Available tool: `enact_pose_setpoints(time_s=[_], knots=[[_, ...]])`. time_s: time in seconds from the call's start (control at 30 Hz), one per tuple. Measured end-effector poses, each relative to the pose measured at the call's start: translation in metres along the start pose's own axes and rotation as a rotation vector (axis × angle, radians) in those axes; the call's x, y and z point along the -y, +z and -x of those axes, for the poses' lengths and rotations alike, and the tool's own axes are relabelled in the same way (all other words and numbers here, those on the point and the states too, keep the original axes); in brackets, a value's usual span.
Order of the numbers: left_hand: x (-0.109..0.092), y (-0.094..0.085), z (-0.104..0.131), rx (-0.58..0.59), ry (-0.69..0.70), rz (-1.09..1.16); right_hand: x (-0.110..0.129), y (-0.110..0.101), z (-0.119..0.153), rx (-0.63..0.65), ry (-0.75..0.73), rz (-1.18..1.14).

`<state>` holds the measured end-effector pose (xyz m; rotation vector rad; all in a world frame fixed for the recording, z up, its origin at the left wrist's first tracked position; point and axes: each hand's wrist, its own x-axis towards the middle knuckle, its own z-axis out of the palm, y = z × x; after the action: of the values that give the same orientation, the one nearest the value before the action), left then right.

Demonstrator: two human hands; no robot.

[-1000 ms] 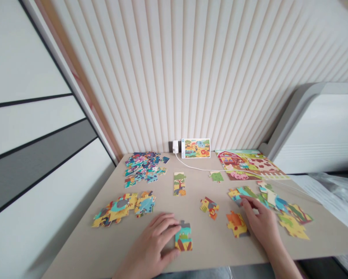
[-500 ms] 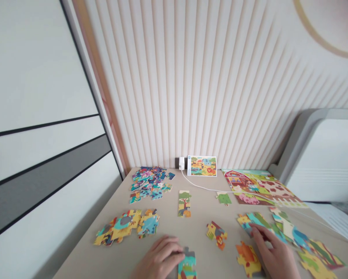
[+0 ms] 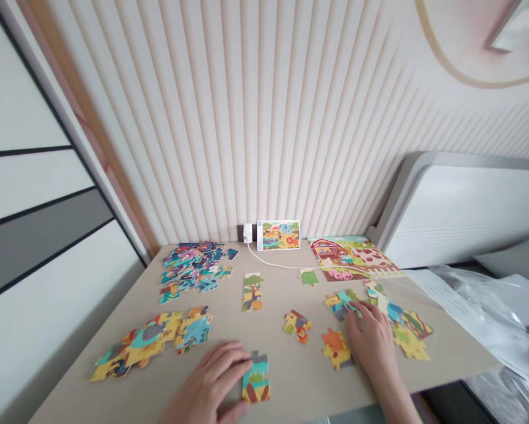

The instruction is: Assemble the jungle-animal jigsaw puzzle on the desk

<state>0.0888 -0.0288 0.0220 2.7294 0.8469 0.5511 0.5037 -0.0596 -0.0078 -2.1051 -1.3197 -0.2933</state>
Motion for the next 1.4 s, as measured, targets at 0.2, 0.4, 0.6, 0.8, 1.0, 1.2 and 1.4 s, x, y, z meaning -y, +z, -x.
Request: enact_pose_setpoints(time_s=[0.2,0.4,0.6,0.8,1.0,1.2,1.4], knots=[[0.0015,0.0011,0.0001,-0.048,0.006,-0.017,0.0003,0.0038,0.0036,0.093,0.068,0.138],[0.0037,0.0011,0.0006,-0.043,0.038,-0.036,0.0015,0.0027,0.0036,0.113,0.106,0.166],[0.0004,-0.0013,0.0009,-0.009,-0.001,-0.015,-0.0015,0.0027,0.0045,0.096,0.041,0.128],[-0.0028,-0.0016,0.0019,0.008,-0.031,0.009,-0.0048,0.0017,0.0037,0.1,0.053,0.11],[-0.0001,0.0011,0.0027,-0.004,-0.019,-0.026,-0.0038,0.0003,0.0036,0.101,0.043,0.098],[0.0031,0.0023,0.0008,-0.06,0.037,-0.05,-0.0029,0.0048,0.0039,0.11,-0.011,0.12],[0.0015,0.0011,0.0011,-0.066,0.018,-0.029,-0.0074,0.0064,0.0013,0.11,-0.051,0.071]])
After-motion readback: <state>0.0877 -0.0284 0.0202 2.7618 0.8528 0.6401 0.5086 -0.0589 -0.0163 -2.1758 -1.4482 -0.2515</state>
